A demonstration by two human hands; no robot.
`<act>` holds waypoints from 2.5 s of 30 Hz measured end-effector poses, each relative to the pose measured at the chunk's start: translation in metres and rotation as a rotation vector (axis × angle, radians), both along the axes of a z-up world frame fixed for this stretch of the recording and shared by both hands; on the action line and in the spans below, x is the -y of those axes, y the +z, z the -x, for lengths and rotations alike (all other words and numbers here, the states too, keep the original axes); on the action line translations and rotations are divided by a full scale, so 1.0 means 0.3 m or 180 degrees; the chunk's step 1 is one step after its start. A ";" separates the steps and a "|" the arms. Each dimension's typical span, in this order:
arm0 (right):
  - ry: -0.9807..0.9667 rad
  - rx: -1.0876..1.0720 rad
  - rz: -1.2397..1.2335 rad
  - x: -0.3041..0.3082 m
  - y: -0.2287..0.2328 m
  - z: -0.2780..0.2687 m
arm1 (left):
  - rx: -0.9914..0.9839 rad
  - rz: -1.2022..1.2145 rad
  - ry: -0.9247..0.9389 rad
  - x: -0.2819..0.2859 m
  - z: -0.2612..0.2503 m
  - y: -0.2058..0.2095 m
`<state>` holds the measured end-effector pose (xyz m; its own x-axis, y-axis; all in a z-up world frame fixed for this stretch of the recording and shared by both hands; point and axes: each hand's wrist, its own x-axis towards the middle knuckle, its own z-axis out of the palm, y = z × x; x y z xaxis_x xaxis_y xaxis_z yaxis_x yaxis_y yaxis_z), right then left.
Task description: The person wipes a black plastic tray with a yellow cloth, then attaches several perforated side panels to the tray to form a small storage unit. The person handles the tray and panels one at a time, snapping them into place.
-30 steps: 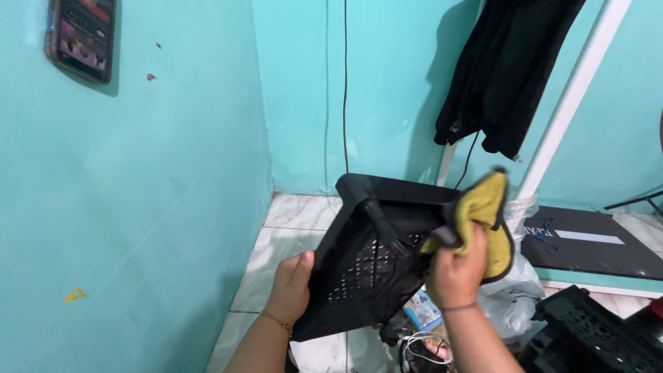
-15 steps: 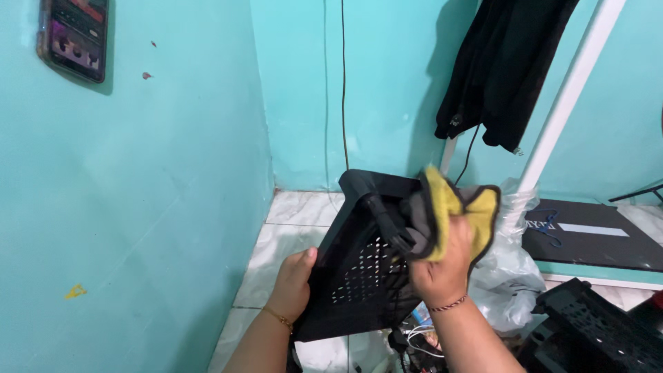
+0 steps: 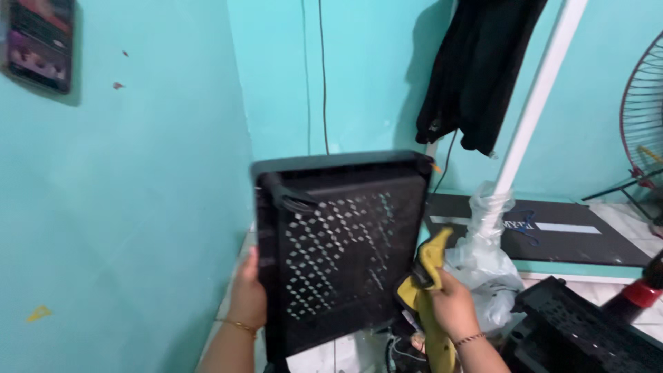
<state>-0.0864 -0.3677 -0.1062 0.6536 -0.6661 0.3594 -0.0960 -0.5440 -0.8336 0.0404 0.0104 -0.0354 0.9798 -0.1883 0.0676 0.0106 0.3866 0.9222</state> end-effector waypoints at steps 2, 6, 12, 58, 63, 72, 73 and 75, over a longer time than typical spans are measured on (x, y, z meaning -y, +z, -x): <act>0.0016 0.0154 -0.0530 0.047 -0.017 0.031 | -0.0218 -0.0104 0.0141 -0.039 -0.009 -0.001; -0.0014 0.0946 -0.0922 0.121 0.168 0.047 | 0.0059 0.0342 -0.0083 -0.056 -0.008 -0.007; 0.0790 0.1707 0.0517 0.068 0.451 -0.081 | -0.0379 0.0387 -0.0225 -0.020 -0.008 -0.001; 0.0441 -0.0245 0.0404 -0.332 0.186 -0.086 | -0.0612 0.1703 -0.0278 0.052 0.133 0.223; 0.2443 0.0509 0.1614 -0.513 0.065 -0.018 | -0.0945 0.1632 -0.0359 0.098 0.146 0.205; 0.2212 0.0357 0.1357 -0.630 0.295 -0.113 | -0.0427 0.0462 -0.0707 0.174 0.187 0.165; 0.2335 0.0241 0.1382 -0.637 0.291 -0.116 | -0.0589 0.0485 -0.0640 0.168 0.183 0.166; 0.2674 0.0059 0.1151 -0.626 0.246 -0.100 | -0.0956 0.0605 -0.0509 0.149 0.170 0.172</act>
<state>-0.0563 -0.1799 -0.0324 0.8645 0.1813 0.4688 0.4612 -0.6571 -0.5962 -0.0104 -0.0344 0.0163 0.9205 -0.3520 -0.1694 0.3433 0.5219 0.7809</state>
